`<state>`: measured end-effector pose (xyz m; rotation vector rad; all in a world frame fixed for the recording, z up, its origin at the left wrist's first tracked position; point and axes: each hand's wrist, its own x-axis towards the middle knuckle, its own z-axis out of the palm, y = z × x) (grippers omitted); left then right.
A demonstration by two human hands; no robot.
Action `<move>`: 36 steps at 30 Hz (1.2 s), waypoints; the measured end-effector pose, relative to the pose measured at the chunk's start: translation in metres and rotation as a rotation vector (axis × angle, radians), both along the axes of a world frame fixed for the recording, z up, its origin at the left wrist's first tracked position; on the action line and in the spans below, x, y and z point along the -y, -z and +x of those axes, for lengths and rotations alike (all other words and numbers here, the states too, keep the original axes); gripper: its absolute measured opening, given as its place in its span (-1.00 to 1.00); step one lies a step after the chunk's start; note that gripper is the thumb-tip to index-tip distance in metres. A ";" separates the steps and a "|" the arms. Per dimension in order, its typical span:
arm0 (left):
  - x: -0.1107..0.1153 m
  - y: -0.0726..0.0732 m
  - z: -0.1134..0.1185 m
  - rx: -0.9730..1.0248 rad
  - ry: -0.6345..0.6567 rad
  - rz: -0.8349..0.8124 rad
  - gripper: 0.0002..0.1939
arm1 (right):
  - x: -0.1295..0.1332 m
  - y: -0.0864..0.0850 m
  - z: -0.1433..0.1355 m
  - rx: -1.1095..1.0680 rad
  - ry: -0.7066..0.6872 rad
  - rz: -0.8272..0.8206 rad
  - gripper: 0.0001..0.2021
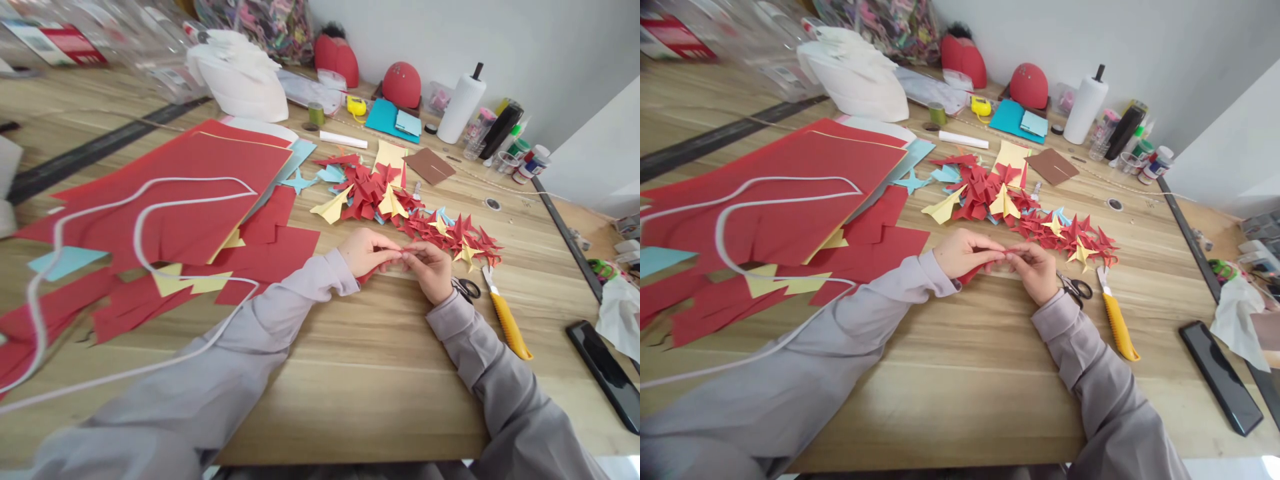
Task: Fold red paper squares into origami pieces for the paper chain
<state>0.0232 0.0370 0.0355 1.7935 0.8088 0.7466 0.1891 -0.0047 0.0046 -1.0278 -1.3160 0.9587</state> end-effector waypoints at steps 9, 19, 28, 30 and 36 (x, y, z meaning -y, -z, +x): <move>0.006 -0.011 0.007 0.036 -0.039 -0.289 -0.81 | 0.000 -0.004 0.000 0.005 0.016 -0.024 -0.82; 0.009 -0.011 0.009 0.056 -0.107 -0.333 -0.90 | 0.001 -0.003 -0.001 -0.032 -0.002 -0.053 -0.82; 0.006 -0.004 0.008 0.084 -0.081 -0.247 -0.89 | 0.002 -0.004 0.000 0.003 -0.010 -0.025 -0.88; 0.006 -0.004 0.008 0.083 -0.083 -0.239 -0.89 | 0.002 -0.005 0.001 0.013 -0.014 -0.020 -0.87; 0.005 -0.003 0.008 0.083 -0.069 -0.201 -0.88 | 0.003 -0.004 0.001 0.081 -0.012 -0.002 -0.85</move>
